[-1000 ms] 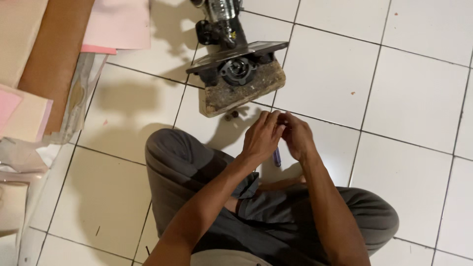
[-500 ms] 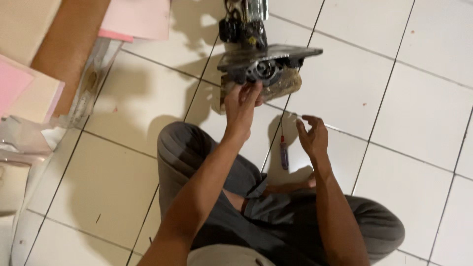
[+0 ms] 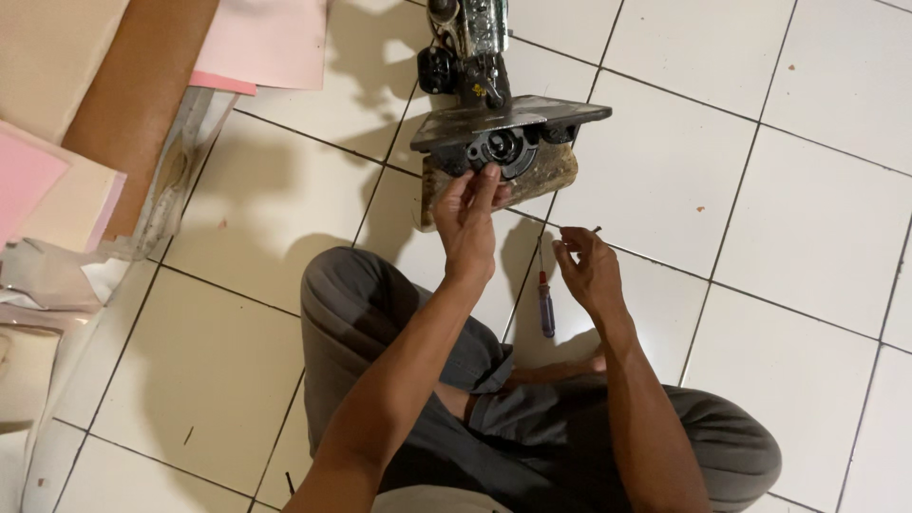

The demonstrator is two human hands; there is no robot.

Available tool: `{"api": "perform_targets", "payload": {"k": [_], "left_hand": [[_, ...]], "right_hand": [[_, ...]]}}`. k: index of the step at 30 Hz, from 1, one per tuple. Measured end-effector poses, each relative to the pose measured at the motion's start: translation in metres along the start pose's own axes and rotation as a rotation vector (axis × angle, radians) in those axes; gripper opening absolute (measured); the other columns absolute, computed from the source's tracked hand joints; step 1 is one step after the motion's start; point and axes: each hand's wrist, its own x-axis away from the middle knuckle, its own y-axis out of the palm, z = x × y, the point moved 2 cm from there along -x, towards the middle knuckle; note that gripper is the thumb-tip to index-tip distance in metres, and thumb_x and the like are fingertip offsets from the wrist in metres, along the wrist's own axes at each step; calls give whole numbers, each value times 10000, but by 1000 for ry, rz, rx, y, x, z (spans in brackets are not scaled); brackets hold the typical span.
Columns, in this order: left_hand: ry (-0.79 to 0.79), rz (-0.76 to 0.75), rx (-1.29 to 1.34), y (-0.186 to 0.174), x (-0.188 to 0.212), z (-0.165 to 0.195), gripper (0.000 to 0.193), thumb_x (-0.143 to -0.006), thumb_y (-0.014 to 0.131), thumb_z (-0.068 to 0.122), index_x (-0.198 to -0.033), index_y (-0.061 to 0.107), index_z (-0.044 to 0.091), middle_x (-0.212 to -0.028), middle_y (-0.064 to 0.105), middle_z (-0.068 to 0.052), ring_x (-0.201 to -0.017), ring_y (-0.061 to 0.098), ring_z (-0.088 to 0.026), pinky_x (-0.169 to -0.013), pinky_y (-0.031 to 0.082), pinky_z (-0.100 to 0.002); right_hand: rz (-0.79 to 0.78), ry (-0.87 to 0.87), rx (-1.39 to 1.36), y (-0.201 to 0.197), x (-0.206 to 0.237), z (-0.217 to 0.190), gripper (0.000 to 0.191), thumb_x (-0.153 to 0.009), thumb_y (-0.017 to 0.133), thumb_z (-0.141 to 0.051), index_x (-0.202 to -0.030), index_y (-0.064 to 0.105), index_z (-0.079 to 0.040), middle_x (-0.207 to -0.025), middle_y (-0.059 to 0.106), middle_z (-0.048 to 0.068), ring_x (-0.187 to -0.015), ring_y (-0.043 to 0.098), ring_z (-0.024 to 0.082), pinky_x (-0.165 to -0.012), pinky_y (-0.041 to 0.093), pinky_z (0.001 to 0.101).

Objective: The person disassembles the bobbin case area of a sewing machine using a screwdriver, cleans the components with a small white block, and reassembles the parts. The person removes screws, detaches the bobbin case, wipes the interior, and reinstalls the components.

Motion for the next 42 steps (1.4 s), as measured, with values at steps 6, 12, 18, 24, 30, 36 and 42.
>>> {"api": "perform_targets", "payload": {"k": [6,12,18,24,30,36,42], "left_hand": [[-52,8,97,0,4,4,162,-994,732,174,-961,715,17,-806,715,-74,-700,645,-128,-624,519,-275],[-86,3,103,-1,7,4,136,-993,713,154,-970,694,22,-846,728,-73,-744,701,-149,-670,577,-294],[-144,-71,-32,-2,1,13,216,-1023,672,210,-1004,699,-4,-919,763,-120,-832,743,-180,-757,592,-320],[-221,-108,-51,-6,-3,19,210,-1005,673,189,-982,710,-16,-934,768,-132,-856,777,-216,-799,633,-346],[-388,-115,-165,-17,-11,13,189,-963,667,124,-976,746,-47,-927,812,-187,-850,822,-239,-785,701,-367],[-482,-56,-98,-35,-3,-6,185,-928,661,56,-1067,706,-57,-997,787,-199,-917,794,-256,-839,677,-391],[-469,-45,-110,-43,-1,-10,178,-946,648,68,-1060,704,-57,-997,787,-201,-926,793,-257,-854,673,-395]], "right_hand": [[-98,49,-43,-2,1,-13,310,-991,655,-207,-1190,695,28,-1057,760,202,-939,764,285,-782,617,374],[-96,-23,-29,1,4,-11,325,-991,670,-220,-1209,697,19,-1084,757,204,-955,759,281,-786,617,376],[-95,95,-37,-14,-54,-7,321,-994,672,-246,-1217,717,-19,-1043,781,177,-915,771,249,-788,618,359],[76,-95,-363,-11,-197,-25,368,-944,680,-220,-1209,701,36,-1080,770,185,-930,754,236,-757,617,345],[-112,200,-603,42,-329,-58,425,-1025,606,-257,-1326,587,42,-1177,702,175,-1032,708,250,-795,623,364],[-319,5,-782,100,-399,-28,450,-971,578,-112,-1383,538,64,-1100,662,122,-909,707,211,-753,630,359],[-346,132,-823,129,-428,7,380,-965,670,-27,-1301,618,143,-936,672,189,-695,671,221,-567,613,348]]}}
